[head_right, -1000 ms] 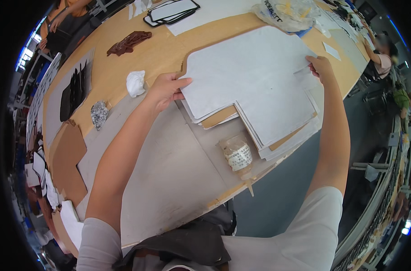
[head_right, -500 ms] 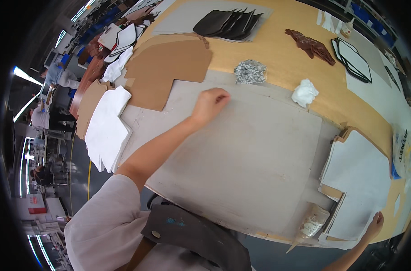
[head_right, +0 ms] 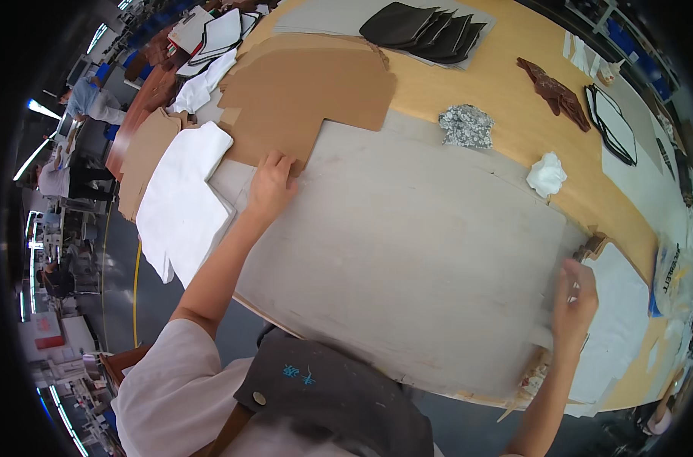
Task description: Applying glue to a leather piece and adhering a white lining material to it.
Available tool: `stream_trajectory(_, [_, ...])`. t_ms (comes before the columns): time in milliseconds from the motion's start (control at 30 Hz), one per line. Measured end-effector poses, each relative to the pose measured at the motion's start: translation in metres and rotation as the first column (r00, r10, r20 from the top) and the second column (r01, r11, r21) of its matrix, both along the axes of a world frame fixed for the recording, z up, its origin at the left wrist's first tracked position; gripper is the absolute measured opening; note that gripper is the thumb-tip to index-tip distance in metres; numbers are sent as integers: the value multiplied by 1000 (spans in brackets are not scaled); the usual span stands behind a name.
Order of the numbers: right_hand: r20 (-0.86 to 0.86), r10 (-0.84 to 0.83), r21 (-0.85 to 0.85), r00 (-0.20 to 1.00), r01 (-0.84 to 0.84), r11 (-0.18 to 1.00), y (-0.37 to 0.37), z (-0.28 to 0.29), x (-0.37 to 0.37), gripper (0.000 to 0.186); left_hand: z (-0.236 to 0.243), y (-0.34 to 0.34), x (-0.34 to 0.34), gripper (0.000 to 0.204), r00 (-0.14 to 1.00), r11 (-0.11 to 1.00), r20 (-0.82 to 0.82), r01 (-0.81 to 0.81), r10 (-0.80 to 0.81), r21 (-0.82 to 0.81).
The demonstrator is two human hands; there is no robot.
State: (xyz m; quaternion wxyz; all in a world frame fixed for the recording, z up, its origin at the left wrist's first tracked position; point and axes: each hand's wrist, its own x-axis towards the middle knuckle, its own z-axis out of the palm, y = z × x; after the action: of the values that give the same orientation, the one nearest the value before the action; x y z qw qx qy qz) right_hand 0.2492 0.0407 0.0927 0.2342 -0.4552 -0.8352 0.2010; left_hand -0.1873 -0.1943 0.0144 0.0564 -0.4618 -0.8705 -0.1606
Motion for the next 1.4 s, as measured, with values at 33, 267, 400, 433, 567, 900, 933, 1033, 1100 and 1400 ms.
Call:
stream_trajectory(33, [9, 87, 29, 996, -88, 996, 1, -8, -18, 16, 0, -3, -4, 30, 1000, 1000, -18, 19, -19, 7])
stream_trajectory(267, [6, 265, 203, 964, -260, 944, 36, -58, -157, 35, 12, -11, -20, 14, 823, 936, 563, -249, 70, 248])
stream_trajectory(400, [-26, 202, 465, 979, -167, 870, 62, -81, -227, 42, 0, -17, -47, 20, 570, 874, 822, -393, -12, 285])
stream_trajectory(433, [-25, 212, 461, 977, -177, 870, 68, -85, -235, 42, 2, -20, -51, 22, 490, 880, 870, -392, -47, 269])
stream_trajectory(567, [158, 290, 253, 944, -322, 912, 125, -93, -229, 46, 14, -19, -48, 18, 458, 901, 888, -367, -40, 230])
stream_trajectory(900, [180, -124, 510, 976, 15, 860, 86, -52, -146, 41, 5, 1, -47, 17, 961, 858, 6, 244, -276, 452])
stream_trajectory(933, [83, 3, 404, 997, -36, 914, 63, -42, -137, 38, 17, 2, -42, 19, 940, 842, -131, 341, -315, 418])
stream_trajectory(1033, [90, 15, 325, 996, -43, 945, -2, -12, -90, 35, 30, 8, -22, 26, 833, 761, -347, 543, -432, 355])
stream_trajectory(1100, [87, -47, 301, 995, 19, 953, -40, -2, -48, 34, 32, 11, 11, 27, 734, 666, -329, 679, -595, 310])
stream_trajectory(1400, [361, -471, 231, 805, 413, 881, -146, -18, 98, 50, 24, -18, 151, 35, 474, 436, -91, 858, -876, 273])
